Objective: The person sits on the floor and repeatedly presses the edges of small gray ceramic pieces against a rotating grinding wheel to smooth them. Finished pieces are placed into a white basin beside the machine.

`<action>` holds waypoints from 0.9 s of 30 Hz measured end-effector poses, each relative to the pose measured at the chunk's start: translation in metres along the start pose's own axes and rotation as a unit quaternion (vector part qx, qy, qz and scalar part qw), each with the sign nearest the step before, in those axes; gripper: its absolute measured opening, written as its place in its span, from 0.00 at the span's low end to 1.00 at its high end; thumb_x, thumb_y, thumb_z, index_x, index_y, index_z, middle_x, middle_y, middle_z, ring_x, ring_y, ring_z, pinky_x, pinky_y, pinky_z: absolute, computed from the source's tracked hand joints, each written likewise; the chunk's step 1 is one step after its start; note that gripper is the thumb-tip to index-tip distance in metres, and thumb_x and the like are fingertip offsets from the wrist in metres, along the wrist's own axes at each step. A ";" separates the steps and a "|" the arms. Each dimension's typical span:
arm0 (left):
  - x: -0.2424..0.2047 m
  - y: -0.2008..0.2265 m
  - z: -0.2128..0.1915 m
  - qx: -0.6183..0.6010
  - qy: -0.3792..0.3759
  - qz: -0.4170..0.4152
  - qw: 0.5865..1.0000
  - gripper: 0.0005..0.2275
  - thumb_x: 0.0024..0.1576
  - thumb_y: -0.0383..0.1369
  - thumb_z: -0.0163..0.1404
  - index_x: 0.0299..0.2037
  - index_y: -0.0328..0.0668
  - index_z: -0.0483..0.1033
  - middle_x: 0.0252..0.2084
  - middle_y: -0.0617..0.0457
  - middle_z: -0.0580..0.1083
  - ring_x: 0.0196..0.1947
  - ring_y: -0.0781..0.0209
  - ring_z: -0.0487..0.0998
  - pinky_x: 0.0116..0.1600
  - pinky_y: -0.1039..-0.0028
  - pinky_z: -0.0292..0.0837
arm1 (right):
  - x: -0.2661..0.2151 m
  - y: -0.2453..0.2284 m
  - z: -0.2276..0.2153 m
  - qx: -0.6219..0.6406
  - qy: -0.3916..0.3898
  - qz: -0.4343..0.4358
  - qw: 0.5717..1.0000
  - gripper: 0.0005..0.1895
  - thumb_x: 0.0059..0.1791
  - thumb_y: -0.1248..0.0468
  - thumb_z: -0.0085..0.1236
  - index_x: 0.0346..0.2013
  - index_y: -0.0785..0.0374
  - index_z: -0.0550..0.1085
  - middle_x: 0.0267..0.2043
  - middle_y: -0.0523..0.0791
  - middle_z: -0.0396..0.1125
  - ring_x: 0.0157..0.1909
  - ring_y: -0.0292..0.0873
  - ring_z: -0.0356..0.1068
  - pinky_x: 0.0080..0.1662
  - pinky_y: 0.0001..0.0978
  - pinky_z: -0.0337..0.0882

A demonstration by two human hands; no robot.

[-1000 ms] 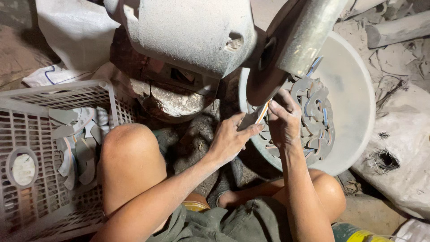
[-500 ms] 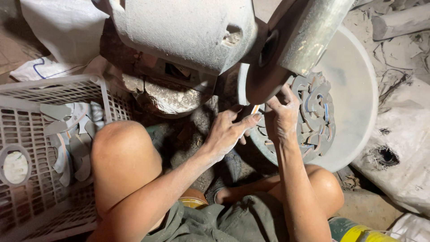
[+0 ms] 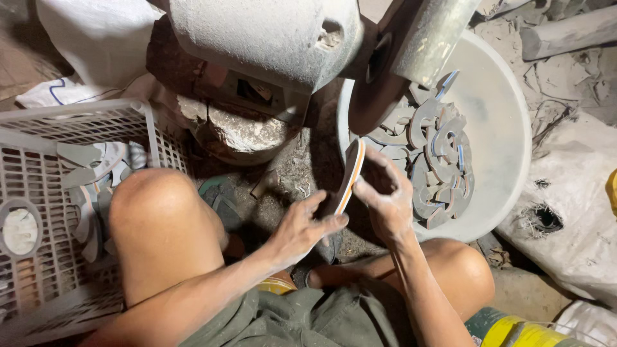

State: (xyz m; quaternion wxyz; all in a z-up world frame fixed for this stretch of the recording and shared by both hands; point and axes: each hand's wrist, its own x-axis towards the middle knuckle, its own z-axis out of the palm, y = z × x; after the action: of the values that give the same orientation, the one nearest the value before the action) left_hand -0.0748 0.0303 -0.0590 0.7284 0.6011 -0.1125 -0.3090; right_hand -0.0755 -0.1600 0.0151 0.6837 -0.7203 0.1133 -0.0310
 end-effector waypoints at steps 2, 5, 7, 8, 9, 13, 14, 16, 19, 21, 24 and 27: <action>-0.015 0.008 -0.003 0.054 -0.006 0.095 0.994 0.42 0.58 0.48 0.62 0.66 0.10 0.56 0.54 0.27 0.73 0.55 0.47 0.75 0.58 0.55 0.68 | -0.012 0.001 -0.006 0.074 -0.026 -0.011 0.997 0.36 0.41 0.68 0.69 0.63 0.73 0.68 0.61 0.50 0.67 0.61 0.42 0.67 0.66 0.35 0.64; -0.020 0.029 -0.002 0.102 0.007 0.011 0.995 0.29 0.52 0.44 0.62 0.57 0.27 0.72 0.45 0.42 0.83 0.43 0.54 0.86 0.49 0.64 0.84 | -0.015 0.006 -0.015 0.184 -0.049 -0.007 0.982 0.35 0.41 0.70 0.69 0.61 0.71 0.66 0.58 0.49 0.66 0.61 0.42 0.67 0.65 0.36 0.65; -0.015 0.043 0.003 0.146 0.032 0.023 0.988 0.24 0.52 0.39 0.63 0.53 0.30 0.72 0.44 0.42 0.82 0.43 0.52 0.86 0.48 0.64 0.82 | -0.017 0.011 -0.022 0.228 -0.053 0.001 0.972 0.34 0.41 0.71 0.68 0.60 0.70 0.65 0.56 0.48 0.66 0.60 0.41 0.67 0.63 0.35 0.66; -0.013 0.048 0.005 0.169 0.041 0.029 0.984 0.22 0.52 0.36 0.64 0.51 0.32 0.73 0.43 0.42 0.82 0.43 0.52 0.86 0.48 0.65 0.81 | -0.018 0.013 -0.026 0.237 -0.050 0.003 0.970 0.33 0.41 0.72 0.67 0.59 0.69 0.65 0.56 0.48 0.66 0.59 0.41 0.67 0.62 0.33 0.67; -0.010 0.053 0.007 0.171 0.047 0.031 0.984 0.23 0.51 0.37 0.64 0.53 0.32 0.72 0.44 0.41 0.82 0.43 0.52 0.86 0.48 0.65 0.81 | -0.013 0.014 -0.029 0.246 -0.054 0.002 0.968 0.33 0.41 0.72 0.66 0.59 0.68 0.64 0.55 0.47 0.66 0.58 0.40 0.68 0.60 0.31 0.68; 0.001 0.054 0.009 0.163 0.059 0.022 0.985 0.26 0.51 0.40 0.62 0.55 0.33 0.70 0.46 0.39 0.81 0.46 0.51 0.84 0.49 0.64 0.78 | -0.001 0.020 -0.035 0.246 -0.046 -0.019 0.968 0.32 0.46 0.71 0.67 0.63 0.71 0.66 0.54 0.46 0.66 0.48 0.34 0.65 0.44 0.21 0.63; 0.004 0.051 0.009 0.157 0.059 0.017 0.986 0.25 0.52 0.41 0.61 0.54 0.32 0.71 0.46 0.39 0.81 0.47 0.50 0.83 0.49 0.63 0.78 | 0.003 0.021 -0.036 0.245 -0.037 -0.014 0.969 0.31 0.47 0.71 0.66 0.63 0.72 0.66 0.53 0.46 0.66 0.46 0.33 0.65 0.44 0.20 0.63; 0.016 0.047 0.008 0.179 0.083 0.108 0.974 0.24 0.65 0.40 0.55 0.61 0.24 0.65 0.56 0.29 0.73 0.56 0.41 0.74 0.55 0.55 0.72 | 0.011 0.021 -0.037 0.210 -0.011 0.005 0.978 0.28 0.49 0.71 0.64 0.63 0.74 0.67 0.51 0.46 0.68 0.44 0.33 0.65 0.43 0.21 0.64; 0.031 0.050 0.000 0.048 0.028 -0.021 0.998 0.23 0.64 0.47 0.46 0.56 0.31 0.71 0.50 0.36 0.78 0.46 0.45 0.79 0.48 0.61 0.76 | 0.024 0.012 -0.039 0.138 0.033 0.021 0.990 0.27 0.48 0.72 0.63 0.62 0.75 0.69 0.50 0.48 0.71 0.43 0.34 0.67 0.44 0.23 0.66; 0.040 0.057 -0.008 -0.076 -0.055 -0.125 0.988 0.22 0.59 0.49 0.46 0.51 0.37 0.74 0.45 0.43 0.82 0.40 0.51 0.84 0.42 0.66 0.80 | 0.028 0.005 -0.042 0.133 0.052 0.006 0.990 0.26 0.48 0.72 0.62 0.61 0.75 0.70 0.50 0.48 0.72 0.44 0.36 0.68 0.45 0.24 0.68; 0.052 0.069 -0.016 -0.171 -0.157 -0.144 0.962 0.19 0.57 0.43 0.53 0.50 0.35 0.72 0.45 0.42 0.80 0.40 0.54 0.84 0.42 0.68 0.80 | 0.030 -0.006 -0.042 0.173 -0.005 -0.058 0.983 0.27 0.48 0.70 0.62 0.60 0.66 0.67 0.49 0.48 0.72 0.49 0.39 0.71 0.53 0.30 0.73; 0.058 0.070 -0.003 -0.153 -0.150 -0.086 0.973 0.21 0.58 0.38 0.58 0.56 0.30 0.72 0.45 0.38 0.78 0.40 0.55 0.81 0.43 0.69 0.78 | 0.039 -0.013 -0.034 0.122 0.010 -0.046 0.991 0.22 0.48 0.69 0.62 0.56 0.66 0.69 0.53 0.46 0.72 0.53 0.38 0.72 0.56 0.32 0.74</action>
State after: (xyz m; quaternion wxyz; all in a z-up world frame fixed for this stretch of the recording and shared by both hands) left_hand -0.0053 0.0050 -0.0060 0.7571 0.4369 -0.1198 -0.4706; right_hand -0.0427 -0.2011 0.0257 0.7633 -0.6354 0.0820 -0.0830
